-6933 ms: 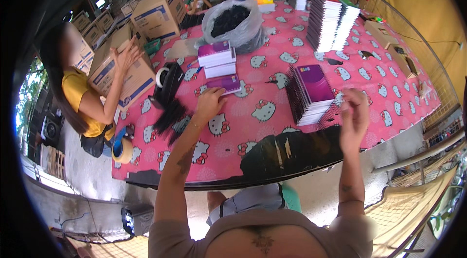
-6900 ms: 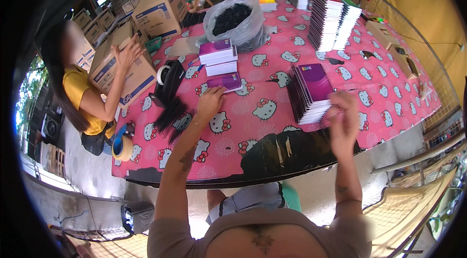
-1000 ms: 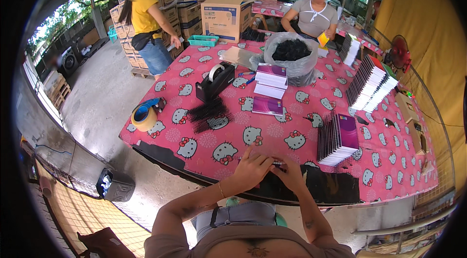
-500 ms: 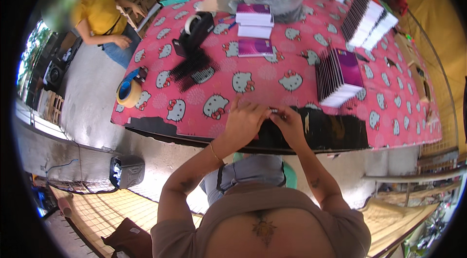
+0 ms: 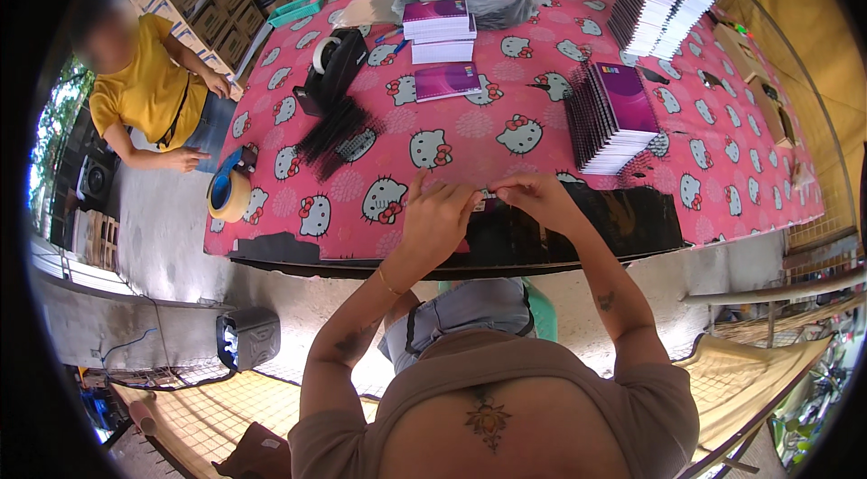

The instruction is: The person picks up individual purple boxes, folds the ends, and places them into a stack on a table.

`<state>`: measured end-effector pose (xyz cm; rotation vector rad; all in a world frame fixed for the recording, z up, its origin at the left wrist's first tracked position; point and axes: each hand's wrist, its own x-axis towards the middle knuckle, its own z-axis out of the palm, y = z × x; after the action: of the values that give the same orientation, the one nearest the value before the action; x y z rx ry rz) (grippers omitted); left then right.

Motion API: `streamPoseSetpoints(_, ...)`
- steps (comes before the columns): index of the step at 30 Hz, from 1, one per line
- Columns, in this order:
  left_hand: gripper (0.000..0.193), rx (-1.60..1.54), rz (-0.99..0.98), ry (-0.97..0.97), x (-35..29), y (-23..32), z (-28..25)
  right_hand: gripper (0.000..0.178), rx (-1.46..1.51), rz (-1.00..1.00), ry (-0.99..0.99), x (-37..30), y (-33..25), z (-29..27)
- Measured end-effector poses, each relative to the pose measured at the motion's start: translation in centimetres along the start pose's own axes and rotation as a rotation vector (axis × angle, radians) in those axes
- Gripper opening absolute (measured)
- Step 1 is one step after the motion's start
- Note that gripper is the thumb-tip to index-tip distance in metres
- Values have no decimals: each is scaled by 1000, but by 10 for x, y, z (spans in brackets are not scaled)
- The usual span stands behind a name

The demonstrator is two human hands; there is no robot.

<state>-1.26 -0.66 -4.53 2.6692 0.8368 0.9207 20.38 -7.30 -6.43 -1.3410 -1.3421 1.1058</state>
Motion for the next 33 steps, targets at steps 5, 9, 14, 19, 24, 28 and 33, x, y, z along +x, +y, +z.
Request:
streamPoseSetpoints(5,14,-9,-18,-71,7,1,-5,16,-153,-79,-186,13,-6,-21)
streamPoseSetpoints(9,15,-64,-8,-80,4,-2,-6,13,-214,-229,-210,14,-12,-19)
streamPoseSetpoints(14,11,-97,79,-89,9,12,-12,17,-496,-352,91,6,-12,3)
streamPoseSetpoints(19,21,-32,201,9,50,26,-30,33,-519,-500,593,-20,-39,-3)
streamPoseSetpoints(24,32,-178,491,383,155,72,-23,77,-907,-365,1030,-58,-93,-105)
streamPoseSetpoints(28,35,-447,674,226,211,73,66,80,-471,-183,714,-61,-38,-173)
streamPoseSetpoints(33,37,-410,644,101,200,70,90,81,-357,-122,646,-57,-47,-168)
